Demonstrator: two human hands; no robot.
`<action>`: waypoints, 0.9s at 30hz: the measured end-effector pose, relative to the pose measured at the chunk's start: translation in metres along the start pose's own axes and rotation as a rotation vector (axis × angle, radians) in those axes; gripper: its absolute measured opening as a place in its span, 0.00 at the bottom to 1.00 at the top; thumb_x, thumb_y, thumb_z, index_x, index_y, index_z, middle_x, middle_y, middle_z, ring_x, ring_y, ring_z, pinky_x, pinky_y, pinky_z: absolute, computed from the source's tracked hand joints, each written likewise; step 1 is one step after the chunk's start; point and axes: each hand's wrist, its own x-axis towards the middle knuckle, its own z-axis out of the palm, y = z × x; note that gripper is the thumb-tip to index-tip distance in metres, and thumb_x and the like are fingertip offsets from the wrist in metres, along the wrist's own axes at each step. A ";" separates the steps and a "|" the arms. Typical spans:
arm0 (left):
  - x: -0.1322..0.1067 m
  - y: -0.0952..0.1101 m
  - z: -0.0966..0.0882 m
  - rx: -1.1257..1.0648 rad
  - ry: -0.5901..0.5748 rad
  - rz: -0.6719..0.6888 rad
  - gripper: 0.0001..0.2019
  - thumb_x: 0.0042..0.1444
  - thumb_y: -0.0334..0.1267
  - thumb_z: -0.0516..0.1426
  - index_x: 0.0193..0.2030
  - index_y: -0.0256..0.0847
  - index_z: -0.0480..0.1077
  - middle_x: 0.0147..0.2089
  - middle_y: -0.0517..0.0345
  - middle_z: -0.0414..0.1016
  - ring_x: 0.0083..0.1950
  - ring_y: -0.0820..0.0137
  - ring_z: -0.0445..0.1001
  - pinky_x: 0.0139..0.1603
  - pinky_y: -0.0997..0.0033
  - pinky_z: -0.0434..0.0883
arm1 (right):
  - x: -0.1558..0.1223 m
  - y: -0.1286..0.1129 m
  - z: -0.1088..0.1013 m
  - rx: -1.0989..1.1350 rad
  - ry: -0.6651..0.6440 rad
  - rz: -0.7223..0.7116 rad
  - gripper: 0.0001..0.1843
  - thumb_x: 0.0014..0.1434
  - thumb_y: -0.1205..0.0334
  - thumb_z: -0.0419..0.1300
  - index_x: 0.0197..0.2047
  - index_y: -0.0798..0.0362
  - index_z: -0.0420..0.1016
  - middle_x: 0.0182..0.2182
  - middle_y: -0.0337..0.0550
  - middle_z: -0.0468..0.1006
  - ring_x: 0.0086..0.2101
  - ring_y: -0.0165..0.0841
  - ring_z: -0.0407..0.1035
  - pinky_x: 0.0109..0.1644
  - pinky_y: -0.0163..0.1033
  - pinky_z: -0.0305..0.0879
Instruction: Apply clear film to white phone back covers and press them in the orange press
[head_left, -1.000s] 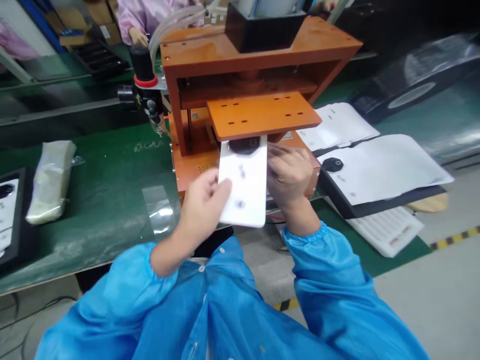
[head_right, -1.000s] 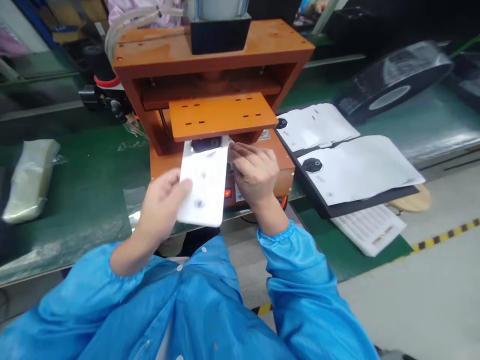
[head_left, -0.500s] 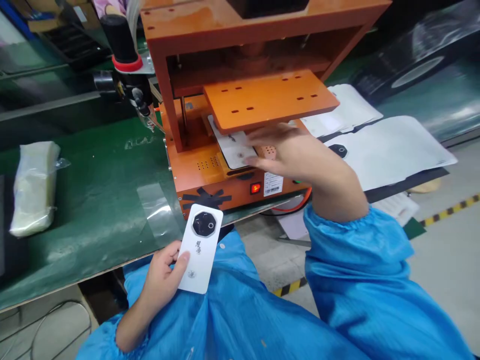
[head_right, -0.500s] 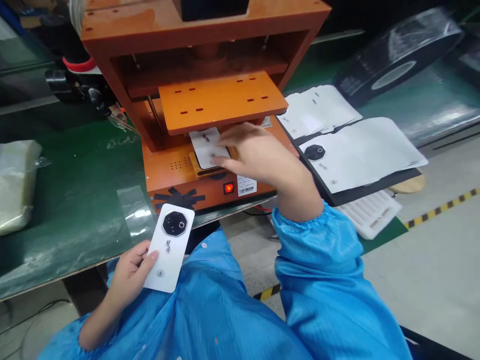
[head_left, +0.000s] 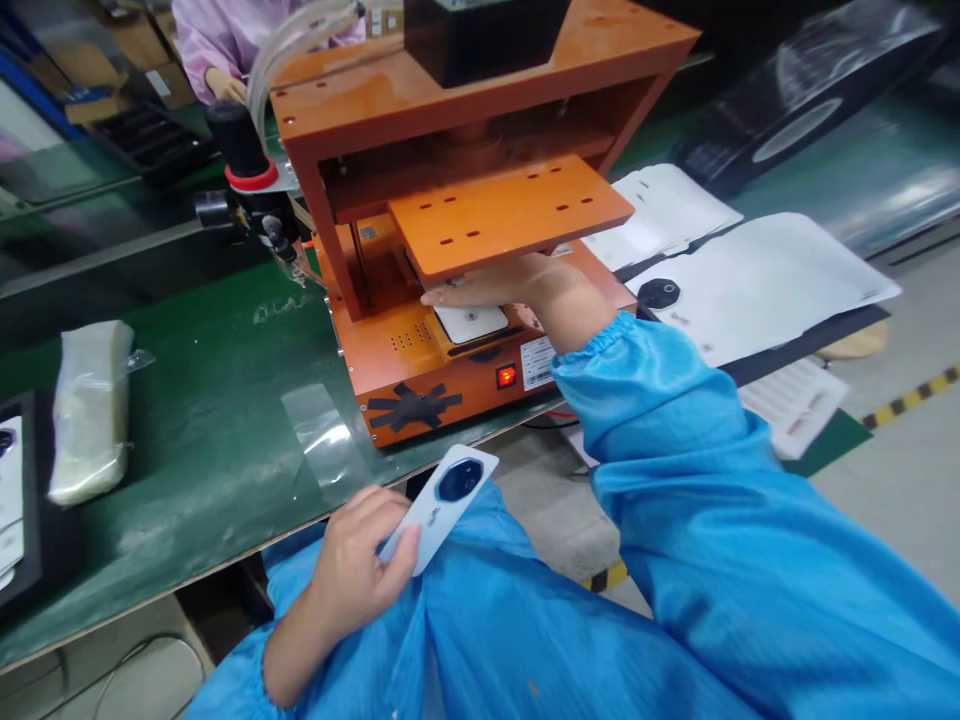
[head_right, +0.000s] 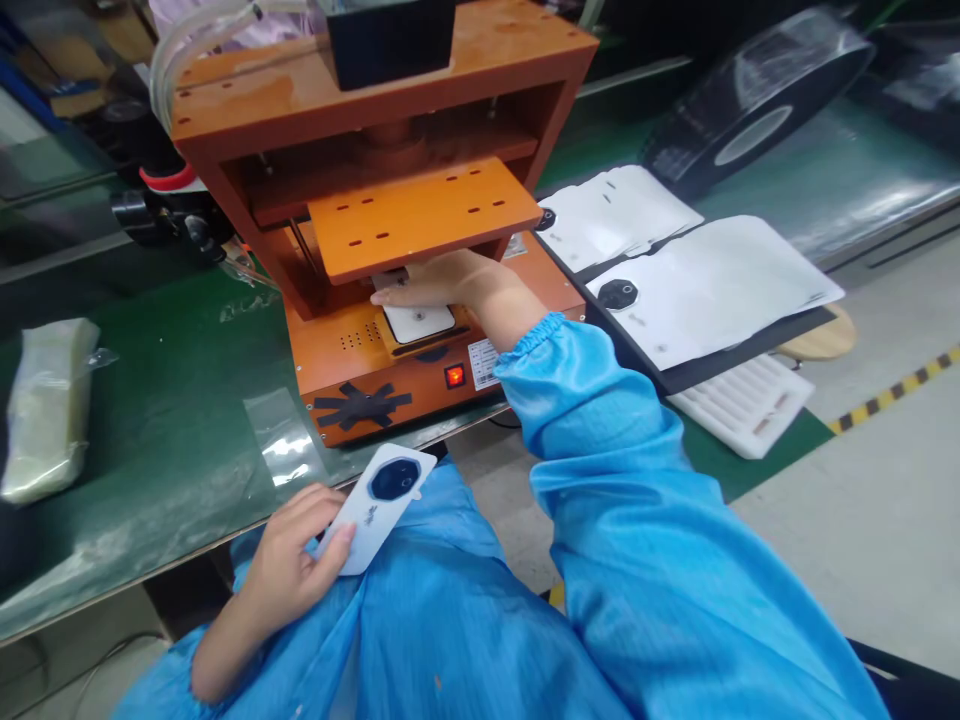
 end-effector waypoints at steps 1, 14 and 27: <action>0.005 0.000 0.002 0.019 0.000 0.040 0.11 0.70 0.33 0.55 0.35 0.41 0.74 0.39 0.52 0.81 0.39 0.67 0.80 0.41 0.68 0.77 | -0.002 -0.002 -0.003 -0.004 -0.033 0.013 0.30 0.60 0.29 0.68 0.51 0.44 0.84 0.43 0.45 0.88 0.50 0.49 0.80 0.62 0.48 0.73; 0.026 -0.019 0.023 0.308 0.070 0.276 0.09 0.69 0.29 0.56 0.35 0.39 0.71 0.64 0.36 0.78 0.46 0.63 0.84 0.48 0.60 0.82 | -0.155 -0.103 -0.006 -0.112 0.403 0.144 0.23 0.77 0.47 0.53 0.67 0.48 0.74 0.65 0.51 0.78 0.66 0.50 0.70 0.69 0.57 0.56; 0.034 -0.017 0.025 0.383 0.093 0.275 0.08 0.69 0.29 0.57 0.35 0.39 0.70 0.64 0.35 0.76 0.42 0.66 0.80 0.44 0.61 0.81 | -0.154 -0.106 0.008 -0.069 0.454 0.132 0.26 0.77 0.46 0.53 0.70 0.48 0.69 0.68 0.51 0.74 0.67 0.48 0.67 0.75 0.58 0.52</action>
